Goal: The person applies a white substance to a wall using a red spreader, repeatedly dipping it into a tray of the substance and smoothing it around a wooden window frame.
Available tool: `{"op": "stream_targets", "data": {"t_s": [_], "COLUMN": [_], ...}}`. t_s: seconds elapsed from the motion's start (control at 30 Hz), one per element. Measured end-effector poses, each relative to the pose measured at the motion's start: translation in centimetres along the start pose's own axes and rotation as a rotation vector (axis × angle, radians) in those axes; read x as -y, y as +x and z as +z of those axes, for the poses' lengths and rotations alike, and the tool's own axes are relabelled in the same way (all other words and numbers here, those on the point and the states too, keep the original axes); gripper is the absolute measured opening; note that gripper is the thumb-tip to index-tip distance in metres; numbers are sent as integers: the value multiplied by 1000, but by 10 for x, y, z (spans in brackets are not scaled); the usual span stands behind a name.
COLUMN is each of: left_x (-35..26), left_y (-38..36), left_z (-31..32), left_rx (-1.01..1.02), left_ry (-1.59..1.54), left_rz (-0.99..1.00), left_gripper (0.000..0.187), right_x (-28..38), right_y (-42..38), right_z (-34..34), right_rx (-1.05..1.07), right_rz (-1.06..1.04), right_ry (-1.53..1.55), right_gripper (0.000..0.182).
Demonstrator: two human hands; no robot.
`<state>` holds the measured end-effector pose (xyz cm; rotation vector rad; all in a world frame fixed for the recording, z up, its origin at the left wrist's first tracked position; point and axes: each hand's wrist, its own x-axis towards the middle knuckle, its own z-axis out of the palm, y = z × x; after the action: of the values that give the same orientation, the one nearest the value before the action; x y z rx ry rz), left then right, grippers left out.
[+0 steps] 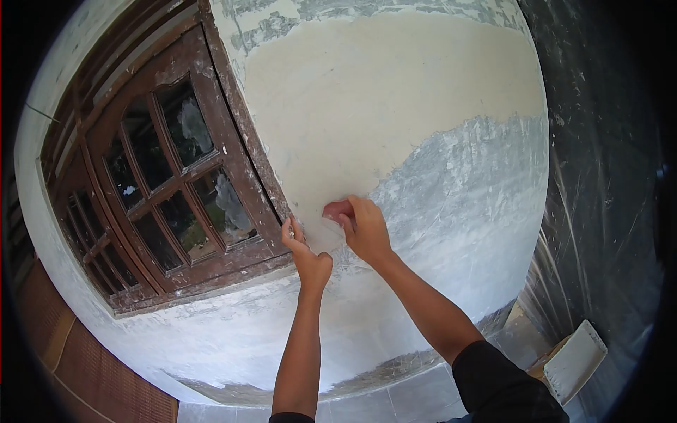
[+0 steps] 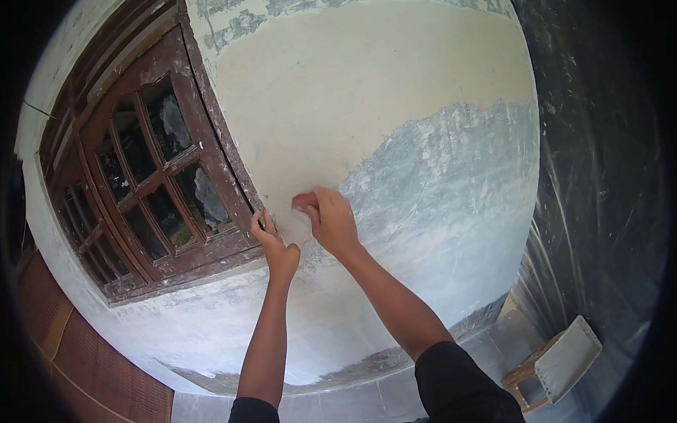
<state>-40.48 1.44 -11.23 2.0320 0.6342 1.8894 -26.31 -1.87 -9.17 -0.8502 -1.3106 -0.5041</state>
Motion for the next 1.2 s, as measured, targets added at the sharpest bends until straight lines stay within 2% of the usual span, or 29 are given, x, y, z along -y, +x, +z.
{"op": "stream_targets", "data": {"t_s": [0.07, 0.1, 0.17, 0.27, 0.3, 0.37, 0.4, 0.47, 0.53, 0.57, 0.63, 0.73, 0.83, 0.87, 0.93, 1.03, 1.1, 1.17, 1.2], "left_x": [0, -2, -6, -9, -9, -7, -7, -8, -12, -13, -18, -22, -15, -14, -13, -10, -10, -10, -11], "left_y": [1, 0, 0, -2, -1, -1, -3, -6, -8, -7, -3, -3, -3, -4, -5, -5, -5, -6, -5], "left_z": [-3, -1, 1, 4, 3, 3, 6, 17, 36, 42, 54, 56, 57, 58, 58, 56, 57, 54, 55], "left_rx": [6, 21, 41, 19, 21, 25, 17, 9, -22, -17, -88, -57, -48, -49, -65, -65, -68, -76, -76], "left_ry": [-3, 8, 16, 45, 40, 37, 114, 186, 455, 448, 556, 635, 687, 683, 686, 677, 664, 653, 660], "left_rz": [3, -28, -57, -42, -43, -42, -6, 31, 135, 136, 53, -39, -55, -52, -45, -4, 7, 18, 6], "left_gripper": [95, 98, 101, 100, 98, 97, 98, 98, 107, 107, 124, 130, 133, 133, 128, 128, 127, 126, 125], "right_x": [-12, -13, -7, 5, 1, -11, -23, -31, -28, -21, -6, -30, -61, -62, -56, -42, -54, -69, -71], "right_y": [11, 15, 16, 1, 3, 13, 21, 37, 46, 44, 37, 36, 52, 55, 57, 48, 55, 62, 65], "right_z": [-24, -35, -36, -8, -8, -12, -20, -46, -53, -48, -37, -34, -65, -67, -74, -58, -64, -79, -84], "right_rx": [-231, -343, -325, 12, 10, -57, -186, -381, -462, -407, -99, 34, -327, -329, -330, -11, 10, -371, -432], "right_rz": [168, 187, 181, -89, -90, 5, 125, 190, 216, 185, 83, 33, 210, 206, 104, -76, -44, 184, 246], "right_ry": [-94, -111, -33, 46, 45, -25, -23, -124, -91, -56, 63, -5, -87, -89, -80, -15, -54, -119, -117], "right_gripper": [34, 32, 35, 39, 39, 38, 39, 36, 35, 35, 37, 39, 42, 42, 36, 34, 34, 35, 37]}}
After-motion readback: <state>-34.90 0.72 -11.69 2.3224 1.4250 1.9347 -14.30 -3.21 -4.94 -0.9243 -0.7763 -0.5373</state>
